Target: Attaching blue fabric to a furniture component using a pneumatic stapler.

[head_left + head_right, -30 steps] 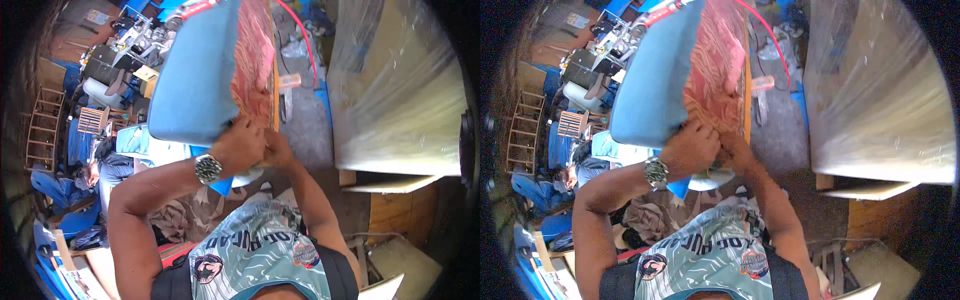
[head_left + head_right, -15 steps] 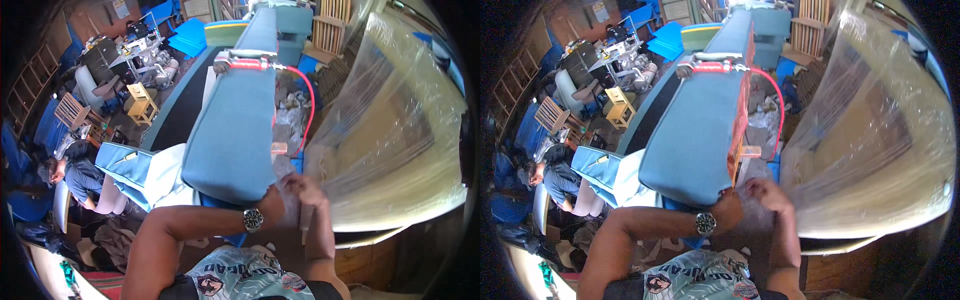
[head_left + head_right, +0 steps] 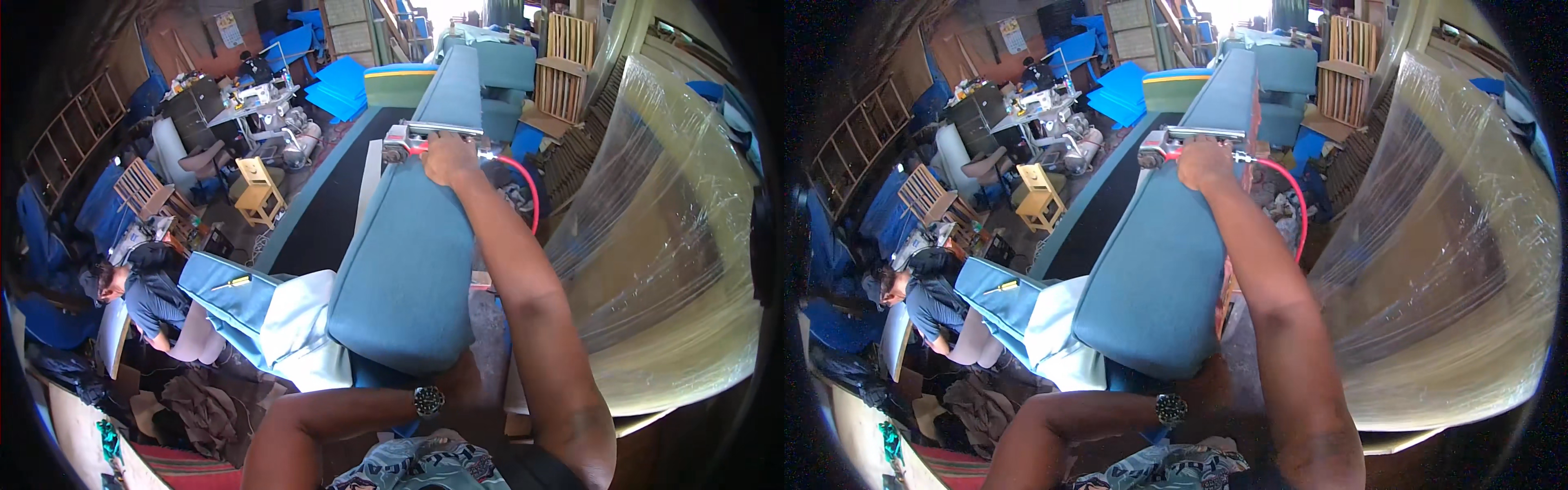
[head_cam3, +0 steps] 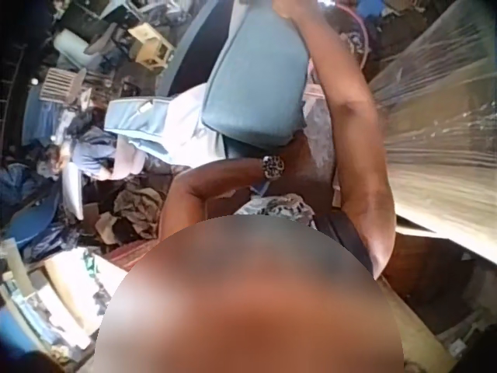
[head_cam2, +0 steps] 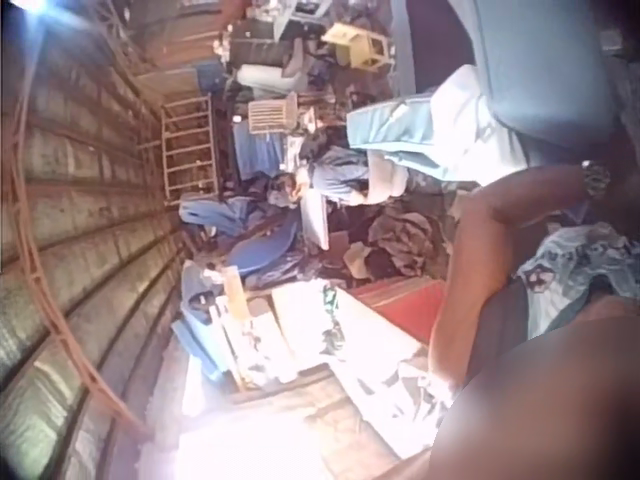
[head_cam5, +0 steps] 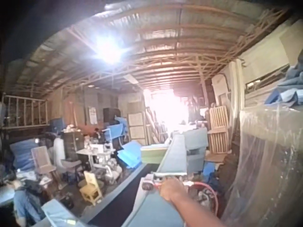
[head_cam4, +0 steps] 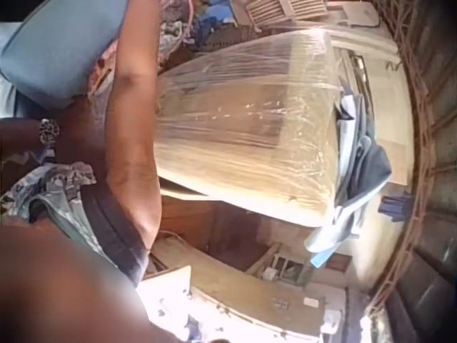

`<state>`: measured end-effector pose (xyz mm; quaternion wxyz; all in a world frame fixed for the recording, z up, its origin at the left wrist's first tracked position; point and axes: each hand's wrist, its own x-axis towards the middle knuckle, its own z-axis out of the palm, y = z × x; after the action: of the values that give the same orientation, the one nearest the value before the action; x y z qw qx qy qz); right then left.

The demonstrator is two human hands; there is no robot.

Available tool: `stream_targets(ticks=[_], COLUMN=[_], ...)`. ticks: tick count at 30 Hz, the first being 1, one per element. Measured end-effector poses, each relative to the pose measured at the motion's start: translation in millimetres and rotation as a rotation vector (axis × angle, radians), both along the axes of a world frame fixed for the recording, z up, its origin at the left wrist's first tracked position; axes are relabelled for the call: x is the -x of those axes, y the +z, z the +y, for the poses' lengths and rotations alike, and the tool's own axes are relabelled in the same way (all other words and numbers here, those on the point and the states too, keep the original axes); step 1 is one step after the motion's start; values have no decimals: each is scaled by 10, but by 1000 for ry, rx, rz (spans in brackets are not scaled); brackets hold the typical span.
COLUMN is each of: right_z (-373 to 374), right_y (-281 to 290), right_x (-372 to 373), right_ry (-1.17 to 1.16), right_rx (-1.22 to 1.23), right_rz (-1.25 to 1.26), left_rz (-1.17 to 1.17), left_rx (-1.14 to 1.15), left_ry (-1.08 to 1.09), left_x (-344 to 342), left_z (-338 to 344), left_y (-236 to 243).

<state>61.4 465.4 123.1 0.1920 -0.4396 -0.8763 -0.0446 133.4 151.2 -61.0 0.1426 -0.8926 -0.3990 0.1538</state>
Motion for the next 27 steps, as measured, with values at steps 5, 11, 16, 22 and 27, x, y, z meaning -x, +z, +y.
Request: stream_targets(ticks=[5, 11, 16, 22, 27], right_z=[-363, -1319, -2174, -3120, -3538], right_y=[-127, -777, -2021, -2112, -2037], right_x=[-399, -1758, -2720, -3092, -2981], right_ry=[-16, -78, -255, -202, -53], right_rx=[-32, 169, 439, 825, 1182], right_rz=[105, 593, 880, 1453, 1879], left_rz=[-26, 14, 204, 56, 183], left_rx=[68, 365, 339, 141, 271], left_ry=[-18, 167, 231, 76, 232], left_x=[0, 136, 12, 265, 143], left_z=[-24, 87, 225, 387, 485], left_y=[36, 506, 736, 522, 653])
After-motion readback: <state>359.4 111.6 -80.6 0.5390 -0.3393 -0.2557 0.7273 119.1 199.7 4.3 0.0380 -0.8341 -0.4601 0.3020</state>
